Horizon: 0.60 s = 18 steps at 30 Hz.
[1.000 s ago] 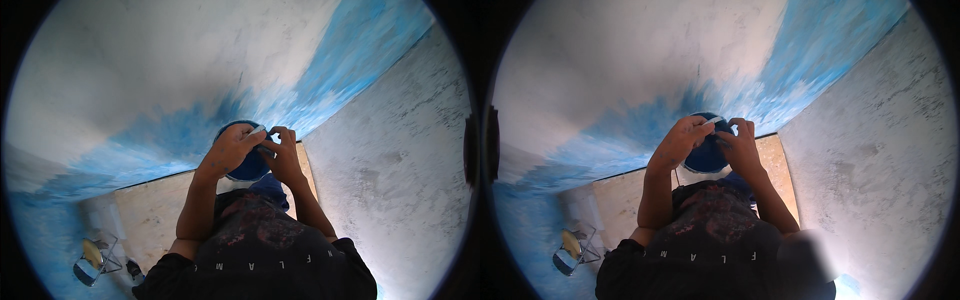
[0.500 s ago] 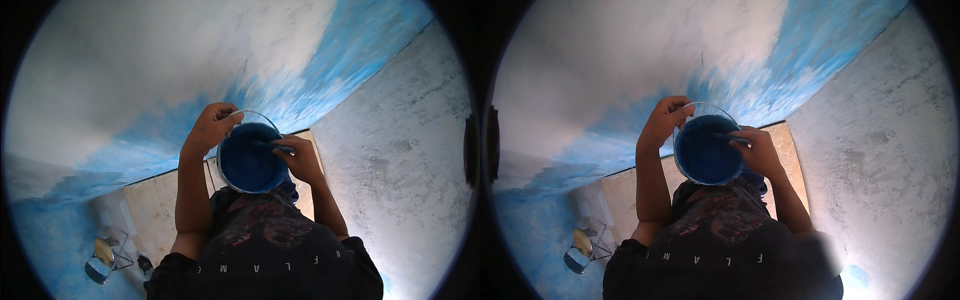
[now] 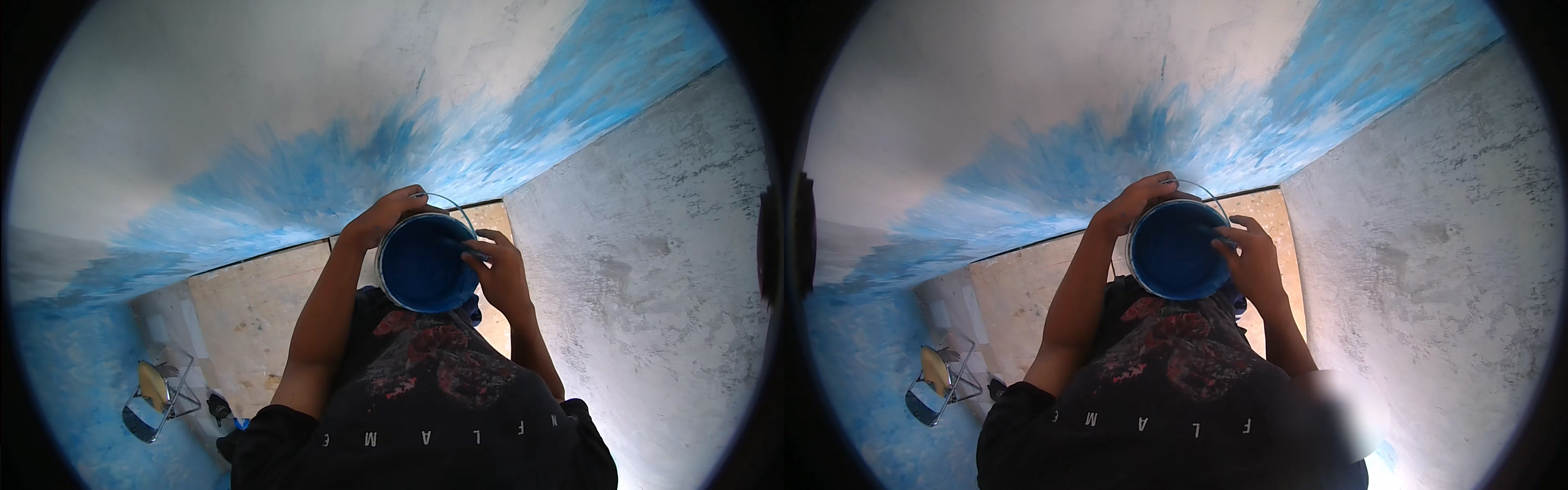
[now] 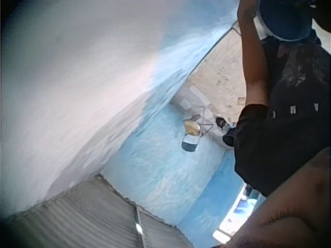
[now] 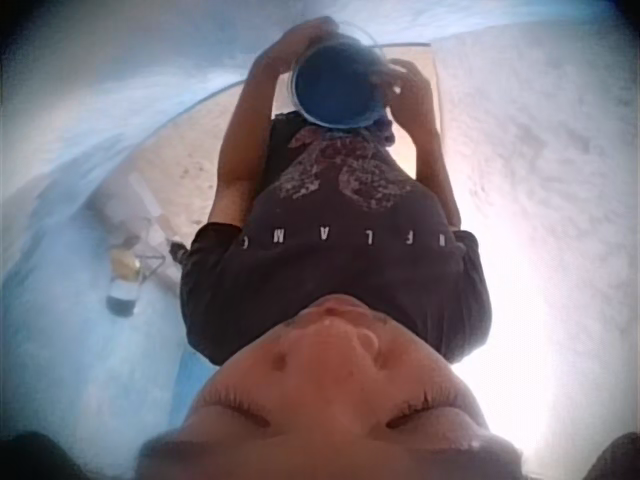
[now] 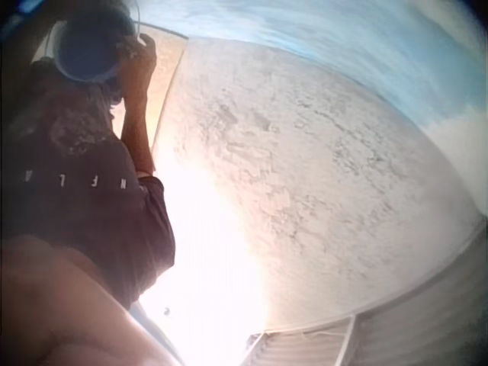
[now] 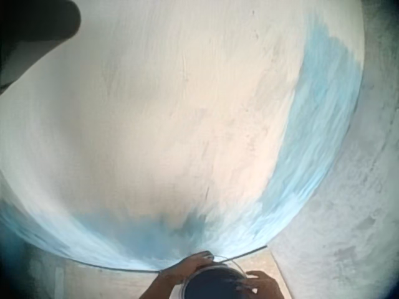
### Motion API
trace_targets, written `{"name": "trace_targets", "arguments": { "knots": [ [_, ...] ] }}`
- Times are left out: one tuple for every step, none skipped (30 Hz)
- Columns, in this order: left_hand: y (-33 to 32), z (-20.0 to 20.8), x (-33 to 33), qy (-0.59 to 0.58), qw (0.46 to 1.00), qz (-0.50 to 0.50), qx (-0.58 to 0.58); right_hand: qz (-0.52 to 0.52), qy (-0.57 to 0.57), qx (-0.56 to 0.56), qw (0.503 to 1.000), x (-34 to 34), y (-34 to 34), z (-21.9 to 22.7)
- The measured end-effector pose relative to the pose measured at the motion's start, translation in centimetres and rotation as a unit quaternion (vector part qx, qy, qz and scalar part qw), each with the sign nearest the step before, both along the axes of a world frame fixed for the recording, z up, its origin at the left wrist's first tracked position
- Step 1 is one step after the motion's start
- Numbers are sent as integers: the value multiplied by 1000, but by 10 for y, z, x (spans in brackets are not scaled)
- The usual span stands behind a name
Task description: The person paints a concrete wall with blue paint using a brush, dipping the brush into a bucket held against the wall.
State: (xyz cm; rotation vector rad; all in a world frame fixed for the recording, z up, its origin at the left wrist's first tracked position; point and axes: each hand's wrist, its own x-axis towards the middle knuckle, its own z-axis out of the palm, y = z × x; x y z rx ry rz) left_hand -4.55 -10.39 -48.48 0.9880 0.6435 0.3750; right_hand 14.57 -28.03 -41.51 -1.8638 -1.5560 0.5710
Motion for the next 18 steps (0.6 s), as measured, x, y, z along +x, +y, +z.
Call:
{"name": "trace_targets", "arguments": {
  "knots": [
    [-1,0,3,5,1000,-9,16,4,-60,38,997,-3,-1,0],
    [-1,0,6,11,999,-18,32,6,-111,51,992,-5,-2,3],
    [-1,1,9,17,998,-28,47,7,-161,63,985,-11,-2,14],
    [-1,3,11,8,999,-41,35,8,-210,75,975,-17,-1,20],
    [0,6,12,0,998,-53,23,1,-158,46,986,-21,0,18],
    [0,8,14,-9,998,-68,11,-9,-105,17,994,-25,1,17],
    [0,7,17,1,998,-67,22,-18,-52,-11,998,-28,3,16],
    [-1,6,20,10,997,-66,33,-17,-66,-15,998,-29,5,11],
    [-1,6,23,19,997,-67,45,-17,-81,-18,996,-29,7,2],
    [-1,8,25,14,996,-75,42,-18,-96,-23,995,-29,10,-9],
    [-1,11,27,8,996,-83,39,-11,-110,-14,994,-28,13,-21],
    [-2,12,30,3,995,-91,35,-4,-125,-5,992,-27,17,-34],
    [-3,11,32,0,996,-89,34,4,-140,3,990,-27,20,-46],
    [-3,9,34,-3,996,-86,32,23,-145,-18,989,-28,22,-55],
    [-4,6,36,-5,996,-82,30,42,-149,-40,987,-30,25,-64],
    [-5,11,37,6,995,-87,44,62,-153,-61,984,-31,26,-72],
    [-7,16,39,18,994,-91,59,88,-155,-51,983,-32,24,-82],
    [-9,22,40,29,992,-96,73,115,-156,-41,980,-35,22,-88]
  ]
}}
